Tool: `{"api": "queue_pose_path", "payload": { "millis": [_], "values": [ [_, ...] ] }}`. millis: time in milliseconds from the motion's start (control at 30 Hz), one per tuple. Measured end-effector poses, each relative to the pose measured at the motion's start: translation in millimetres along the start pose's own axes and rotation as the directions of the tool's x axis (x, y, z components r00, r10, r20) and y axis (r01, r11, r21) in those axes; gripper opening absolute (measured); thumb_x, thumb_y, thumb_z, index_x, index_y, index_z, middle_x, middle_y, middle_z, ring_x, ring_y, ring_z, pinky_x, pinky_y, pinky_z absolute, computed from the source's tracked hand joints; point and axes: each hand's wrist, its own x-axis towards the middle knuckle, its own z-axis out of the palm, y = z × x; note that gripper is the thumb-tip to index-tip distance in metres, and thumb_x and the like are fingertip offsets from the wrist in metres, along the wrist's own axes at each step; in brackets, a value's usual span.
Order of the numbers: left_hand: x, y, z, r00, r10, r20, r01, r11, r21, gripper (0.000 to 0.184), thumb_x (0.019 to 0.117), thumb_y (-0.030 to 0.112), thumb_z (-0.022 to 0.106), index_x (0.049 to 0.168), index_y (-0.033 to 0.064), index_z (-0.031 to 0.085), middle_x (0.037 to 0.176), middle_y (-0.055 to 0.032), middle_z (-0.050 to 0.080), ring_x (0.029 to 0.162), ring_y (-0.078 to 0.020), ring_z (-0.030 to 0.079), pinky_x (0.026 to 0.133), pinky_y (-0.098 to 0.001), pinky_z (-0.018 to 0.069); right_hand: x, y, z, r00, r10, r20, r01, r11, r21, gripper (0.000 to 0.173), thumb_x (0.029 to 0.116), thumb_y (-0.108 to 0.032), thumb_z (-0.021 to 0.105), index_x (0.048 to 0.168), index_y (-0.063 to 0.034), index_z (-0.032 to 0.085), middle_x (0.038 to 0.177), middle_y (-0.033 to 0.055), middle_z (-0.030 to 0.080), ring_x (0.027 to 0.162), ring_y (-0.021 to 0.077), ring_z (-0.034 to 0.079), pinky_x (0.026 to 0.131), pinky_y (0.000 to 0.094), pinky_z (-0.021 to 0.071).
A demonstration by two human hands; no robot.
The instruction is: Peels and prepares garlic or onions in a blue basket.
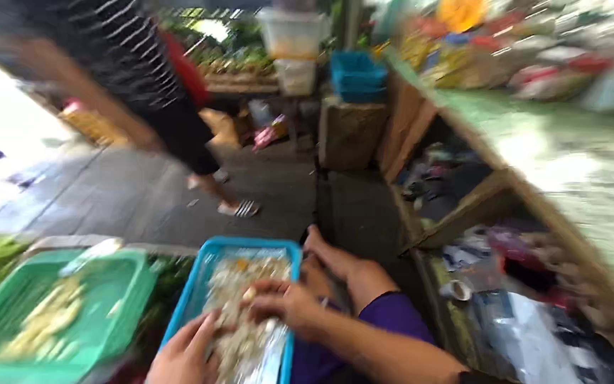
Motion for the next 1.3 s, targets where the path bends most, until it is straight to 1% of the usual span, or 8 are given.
{"api": "queue_pose_path", "payload": {
  "millis": [100,200,367,500,800,967,1233,1300],
  "values": [
    [-4.5,5.6,4.0,0.996,-0.007,-0.090,0.004,1.000,-0.027,0.024,0.1078,0.025,0.052,0.119,0.0079,0.064,0.086,-0.0038,0.075,0.044,-0.0051,0.048,0.040,-0.0211,0.0384,5.8,4.5,-0.9,0.995,0.084,-0.049,-0.076,0.985,0.152,0.021,0.1035,-0.001,0.048,0.122,0.0006,0.057,0.111,0.0124,0.072,0.084,0.0180,0.072,0.078,0.0345,0.0609],
    [-4.6,4.4,2.7,0.994,0.084,-0.076,-0.094,0.987,-0.133,0.017,0.1055,0.018,0.056,0.116,0.0035,0.056,0.081,-0.0069,0.074,0.043,-0.0039,0.048,0.040,-0.0185,0.0368,8.3,12.5,0.6,0.991,0.126,-0.038,-0.113,0.960,0.256,0.018,0.1039,-0.002,0.049,0.118,-0.0013,0.059,0.112,0.0140,0.072,0.087,0.0186,0.072,0.078,0.0337,0.0606],
    [-13.0,-5.9,2.3,0.893,0.441,0.086,-0.436,0.897,-0.074,0.041,0.1029,0.017,0.059,0.141,0.0046,0.049,0.084,-0.0007,0.073,0.053,-0.0005,0.054,0.048,-0.0166,0.0426,4.7,20.7,6.0,0.987,0.163,-0.001,-0.152,0.924,0.350,0.015,0.0991,0.003,0.057,0.112,-0.0017,0.062,0.094,0.0103,0.069,0.078,0.0168,0.069,0.079,0.0346,0.0612],
    [-14.9,-11.4,4.7,0.840,0.525,0.138,-0.540,0.834,0.113,0.037,0.1035,0.019,0.060,0.138,0.0045,0.061,0.090,0.0017,0.074,0.071,-0.0046,0.067,0.064,-0.0209,0.0568,3.8,26.7,10.4,0.994,0.106,0.015,-0.105,0.935,0.339,0.015,0.0969,0.003,0.060,0.111,-0.0027,0.062,0.093,0.0105,0.071,0.079,0.0173,0.070,0.078,0.0353,0.0615],
    [-13.2,-14.2,5.5,0.852,0.521,0.060,-0.523,0.836,0.168,0.030,0.1021,0.019,0.063,0.131,0.0133,0.070,0.097,0.0046,0.074,0.069,0.0007,0.063,0.062,-0.0164,0.0527,-0.8,28.3,22.2,0.994,0.049,-0.093,-0.017,0.950,0.313,0.017,0.0934,0.007,0.064,0.109,0.0006,0.061,0.091,0.0128,0.070,0.078,0.0194,0.071,0.080,0.0379,0.0622],
    [-13.9,-9.3,5.6,0.879,0.468,0.094,-0.475,0.877,0.075,0.031,0.1019,0.015,0.062,0.132,0.0101,0.068,0.090,0.0036,0.074,0.066,-0.0011,0.062,0.058,-0.0167,0.0509,-3.2,26.9,23.5,0.993,0.030,-0.111,0.006,0.951,0.308,0.013,0.0930,0.006,0.066,0.106,0.0021,0.065,0.089,0.0126,0.072,0.078,0.0182,0.072,0.079,0.0359,0.0623],
    [-12.0,-7.9,7.7,0.903,0.416,0.105,-0.410,0.909,-0.074,0.030,0.1034,0.014,0.059,0.133,0.0091,0.065,0.078,0.0005,0.066,0.054,-0.0037,0.051,0.046,-0.0174,0.0409,-3.2,28.4,29.0,0.991,0.019,-0.131,0.024,0.947,0.321,0.012,0.0967,0.004,0.062,0.108,0.0043,0.067,0.092,0.0121,0.070,0.079,0.0159,0.069,0.082,0.0340,0.0605],
    [-11.7,-3.2,8.3,0.942,0.328,0.069,-0.320,0.941,-0.111,0.031,0.1045,0.014,0.056,0.134,0.0093,0.063,0.076,0.0002,0.062,0.051,-0.0046,0.048,0.044,-0.0185,0.0390,-3.1,28.0,30.8,0.993,0.003,-0.119,0.033,0.952,0.303,0.014,0.0979,0.004,0.060,0.110,0.0045,0.067,0.093,0.0118,0.070,0.078,0.0150,0.068,0.080,0.0324,0.0600]
  ]
}}
